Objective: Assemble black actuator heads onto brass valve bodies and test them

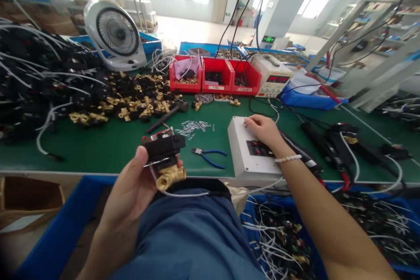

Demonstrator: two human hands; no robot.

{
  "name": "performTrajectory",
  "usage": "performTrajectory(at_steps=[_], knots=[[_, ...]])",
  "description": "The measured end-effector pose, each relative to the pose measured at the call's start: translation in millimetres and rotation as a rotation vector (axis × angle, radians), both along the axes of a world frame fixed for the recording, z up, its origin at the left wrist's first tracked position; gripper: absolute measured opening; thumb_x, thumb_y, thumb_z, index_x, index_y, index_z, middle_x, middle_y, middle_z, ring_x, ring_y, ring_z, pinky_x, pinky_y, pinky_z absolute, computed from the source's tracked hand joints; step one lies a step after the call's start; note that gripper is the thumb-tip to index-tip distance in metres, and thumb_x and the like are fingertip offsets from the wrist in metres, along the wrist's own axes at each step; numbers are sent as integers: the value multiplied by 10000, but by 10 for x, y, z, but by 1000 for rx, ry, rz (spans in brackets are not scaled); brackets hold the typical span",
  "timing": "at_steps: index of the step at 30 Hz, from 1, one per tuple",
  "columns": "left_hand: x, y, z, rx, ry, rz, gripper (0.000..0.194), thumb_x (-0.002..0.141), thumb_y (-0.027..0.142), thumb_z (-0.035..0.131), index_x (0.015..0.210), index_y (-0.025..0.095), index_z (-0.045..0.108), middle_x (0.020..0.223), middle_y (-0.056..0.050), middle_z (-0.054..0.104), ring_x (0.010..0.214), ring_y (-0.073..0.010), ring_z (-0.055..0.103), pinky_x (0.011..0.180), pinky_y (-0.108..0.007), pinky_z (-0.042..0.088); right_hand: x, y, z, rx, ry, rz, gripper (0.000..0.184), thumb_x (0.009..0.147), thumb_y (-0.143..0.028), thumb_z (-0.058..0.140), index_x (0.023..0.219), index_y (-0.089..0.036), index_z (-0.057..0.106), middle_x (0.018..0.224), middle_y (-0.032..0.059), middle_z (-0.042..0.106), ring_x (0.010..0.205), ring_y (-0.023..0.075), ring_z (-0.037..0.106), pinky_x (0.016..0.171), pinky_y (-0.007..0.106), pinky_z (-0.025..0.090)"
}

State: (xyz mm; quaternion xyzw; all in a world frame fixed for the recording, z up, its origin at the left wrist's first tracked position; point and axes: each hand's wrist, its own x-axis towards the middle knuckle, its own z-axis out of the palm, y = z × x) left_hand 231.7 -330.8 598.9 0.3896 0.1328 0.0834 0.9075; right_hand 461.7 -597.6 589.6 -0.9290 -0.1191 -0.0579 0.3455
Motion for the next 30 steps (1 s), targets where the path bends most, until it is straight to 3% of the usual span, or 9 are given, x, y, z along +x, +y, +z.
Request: performTrajectory(at_steps=[8, 15, 24, 30], knots=[[-34, -56, 13, 54, -58, -25, 527, 796, 548, 813, 1126, 150, 710, 883, -62, 780, 703, -180, 758, 656, -245, 629, 61, -20, -44, -5, -53, 0, 502, 845, -659, 515, 637, -222, 650, 667, 62, 676, 683, 214, 603, 659, 328, 444], [-84, -53, 53, 86, -79, -35, 480, 810, 506, 813, 1139, 178, 690, 999, -70, 779, 735, -181, 758, 643, -250, 621, 31, 0, -32, 6, -16, 55, 256, 737, -455, 663, 817, -217, 712, 863, 58, 745, 782, 222, 645, 778, 353, 508], [-76, -94, 49, 70, -57, -81, 510, 782, 560, 819, 1106, 185, 698, 930, -59, 790, 741, -206, 769, 679, -290, 641, 80, -15, -17, 0, 37, 69, 192, 715, -342, 694, 829, -194, 741, 813, 55, 736, 709, 196, 619, 732, 347, 515], [-81, -116, 67, 36, -35, -120, 533, 784, 577, 811, 1114, 177, 687, 909, -55, 784, 748, -202, 774, 698, -285, 649, 42, 13, -38, 20, 2, 43, 162, 737, -318, 670, 811, -191, 736, 841, 64, 748, 763, 213, 649, 795, 364, 535]])
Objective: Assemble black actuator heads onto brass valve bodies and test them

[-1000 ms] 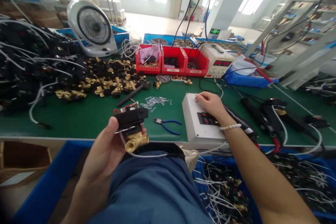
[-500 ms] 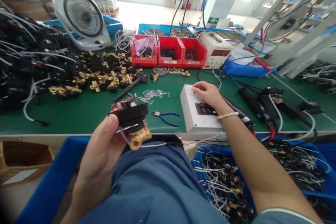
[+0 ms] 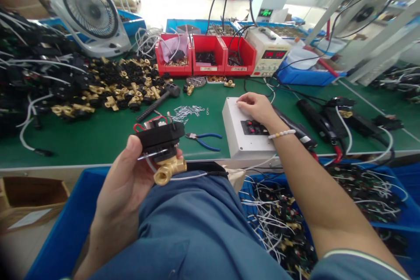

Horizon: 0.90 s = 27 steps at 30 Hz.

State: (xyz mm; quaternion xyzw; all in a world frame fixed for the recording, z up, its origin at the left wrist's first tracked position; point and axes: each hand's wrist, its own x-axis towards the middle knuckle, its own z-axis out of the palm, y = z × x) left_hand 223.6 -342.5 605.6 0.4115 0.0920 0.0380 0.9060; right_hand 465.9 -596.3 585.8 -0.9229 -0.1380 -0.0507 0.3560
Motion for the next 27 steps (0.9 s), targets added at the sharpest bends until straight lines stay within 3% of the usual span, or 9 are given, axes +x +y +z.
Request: performTrajectory(at_steps=[7, 20, 27], knots=[[-28, -49, 21, -5, 2, -45, 510, 779, 569, 820, 1116, 210, 688, 933, -46, 792, 776, -210, 775, 710, -291, 649, -6, 11, -18, 23, -22, -13, 180, 756, -340, 659, 813, -186, 734, 851, 69, 760, 782, 223, 669, 827, 377, 544], [-29, -76, 55, 29, 56, -35, 656, 744, 608, 827, 1226, 190, 672, 893, -62, 788, 754, -232, 776, 687, -311, 649, 13, -2, -25, 11, -17, -13, 137, 771, -337, 677, 805, -214, 725, 861, 70, 764, 817, 249, 685, 839, 401, 553], [-13, -82, 32, -6, 42, -9, 587, 754, 578, 835, 1181, 201, 696, 935, -57, 793, 775, -219, 780, 707, -307, 661, 13, -4, -9, 6, -20, -4, 144, 762, -339, 675, 799, -208, 719, 860, 76, 760, 815, 252, 680, 811, 396, 551]])
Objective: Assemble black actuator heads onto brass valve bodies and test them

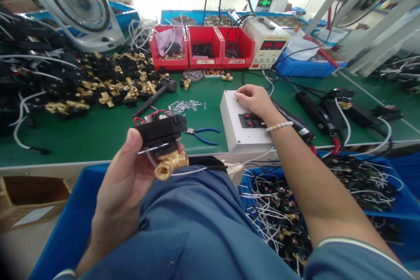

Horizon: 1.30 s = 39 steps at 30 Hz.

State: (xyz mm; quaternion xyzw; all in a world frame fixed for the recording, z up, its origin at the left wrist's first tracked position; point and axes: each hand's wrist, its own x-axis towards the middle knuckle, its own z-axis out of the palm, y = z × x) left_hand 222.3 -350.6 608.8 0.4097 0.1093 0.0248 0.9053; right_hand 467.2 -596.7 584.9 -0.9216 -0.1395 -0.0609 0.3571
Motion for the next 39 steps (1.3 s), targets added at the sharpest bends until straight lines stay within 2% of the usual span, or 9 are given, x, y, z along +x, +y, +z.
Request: performTrajectory(at_steps=[7, 10, 12, 15, 21, 32, 34, 39], knots=[[44, 0, -19, 2, -41, 77, 493, 780, 510, 839, 1151, 215, 706, 1063, -51, 791, 858, -195, 777, 769, -273, 643, 9, -16, -22, 2, -10, 1, 136, 762, -359, 679, 795, -236, 729, 883, 72, 768, 831, 268, 680, 858, 436, 551], [73, 2, 23, -18, -18, 113, 365, 861, 462, 768, 1106, 194, 723, 977, -57, 805, 821, -190, 780, 759, -273, 647, 15, -16, -30, 2, -13, -3, 133, 767, -350, 673, 800, -235, 732, 892, 72, 768, 825, 265, 682, 863, 439, 546], [82, 0, 56, -61, 20, 87, 294, 927, 443, 686, 1024, 172, 745, 886, -64, 808, 785, -195, 785, 742, -283, 655, 19, -19, -33, -2, -18, -3, 143, 768, -356, 674, 805, -234, 739, 880, 71, 768, 823, 263, 680, 844, 429, 547], [76, -7, 82, -119, 32, 29, 317, 975, 427, 613, 946, 149, 762, 820, -81, 808, 750, -210, 793, 709, -295, 664, 18, -23, -34, -14, -21, -3, 168, 774, -364, 673, 819, -223, 753, 867, 68, 769, 817, 254, 677, 818, 408, 547], [51, -5, 59, -176, -6, -43, 377, 1022, 411, 532, 936, 139, 777, 857, -100, 816, 795, -215, 805, 724, -291, 670, 18, -17, -36, -7, 0, -20, 174, 789, -344, 666, 830, -203, 759, 873, 73, 766, 786, 242, 676, 810, 403, 544], [32, 4, 29, -97, 57, -26, 412, 990, 484, 551, 997, 130, 761, 918, -138, 806, 871, -279, 801, 783, -398, 674, 16, -14, -33, -5, -8, -11, 145, 790, -362, 662, 786, -238, 735, 863, 62, 763, 833, 280, 674, 852, 441, 553], [31, -1, 25, -96, 52, -20, 409, 989, 483, 558, 983, 131, 765, 905, -131, 806, 864, -273, 801, 775, -384, 672, 2, 0, -19, -4, 4, -18, 127, 790, -352, 660, 767, -242, 720, 867, 65, 759, 845, 290, 676, 870, 454, 549], [38, -18, 30, -119, 40, 8, 395, 1020, 432, 529, 950, 136, 782, 864, -93, 810, 790, -194, 798, 758, -278, 658, -25, 17, -2, -1, 8, -23, 123, 790, -351, 652, 768, -242, 704, 874, 65, 755, 853, 296, 675, 887, 464, 545]])
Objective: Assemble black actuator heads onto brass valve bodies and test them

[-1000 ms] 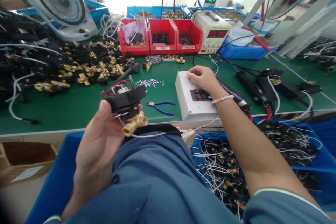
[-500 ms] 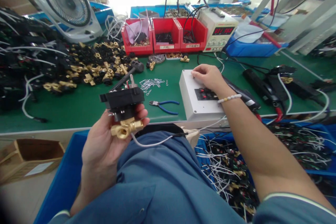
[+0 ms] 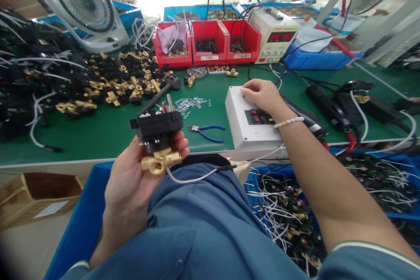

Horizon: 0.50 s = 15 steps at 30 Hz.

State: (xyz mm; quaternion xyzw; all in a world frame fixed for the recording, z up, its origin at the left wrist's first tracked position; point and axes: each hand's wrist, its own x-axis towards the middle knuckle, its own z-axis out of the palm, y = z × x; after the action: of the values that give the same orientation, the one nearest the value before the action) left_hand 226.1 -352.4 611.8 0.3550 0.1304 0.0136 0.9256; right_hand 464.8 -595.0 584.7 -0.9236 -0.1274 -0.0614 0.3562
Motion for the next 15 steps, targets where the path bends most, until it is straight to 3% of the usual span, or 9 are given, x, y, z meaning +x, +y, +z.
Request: performTrajectory(at_steps=[10, 15], knots=[[-15, 14, 12, -39, -38, -39, 423, 1032, 433, 517, 941, 122, 790, 868, -96, 817, 792, -190, 802, 757, -262, 663, -6, 5, -5, 8, -6, -5, 133, 788, -357, 654, 761, -235, 700, 882, 73, 753, 855, 299, 678, 880, 465, 534], [-10, -4, 8, -28, -48, 7, 413, 1046, 392, 498, 957, 107, 783, 875, -92, 822, 803, -181, 804, 764, -265, 665, 9, 4, -14, 16, -11, -3, 136, 765, -366, 658, 740, -238, 695, 842, 67, 749, 826, 290, 666, 870, 464, 532]])
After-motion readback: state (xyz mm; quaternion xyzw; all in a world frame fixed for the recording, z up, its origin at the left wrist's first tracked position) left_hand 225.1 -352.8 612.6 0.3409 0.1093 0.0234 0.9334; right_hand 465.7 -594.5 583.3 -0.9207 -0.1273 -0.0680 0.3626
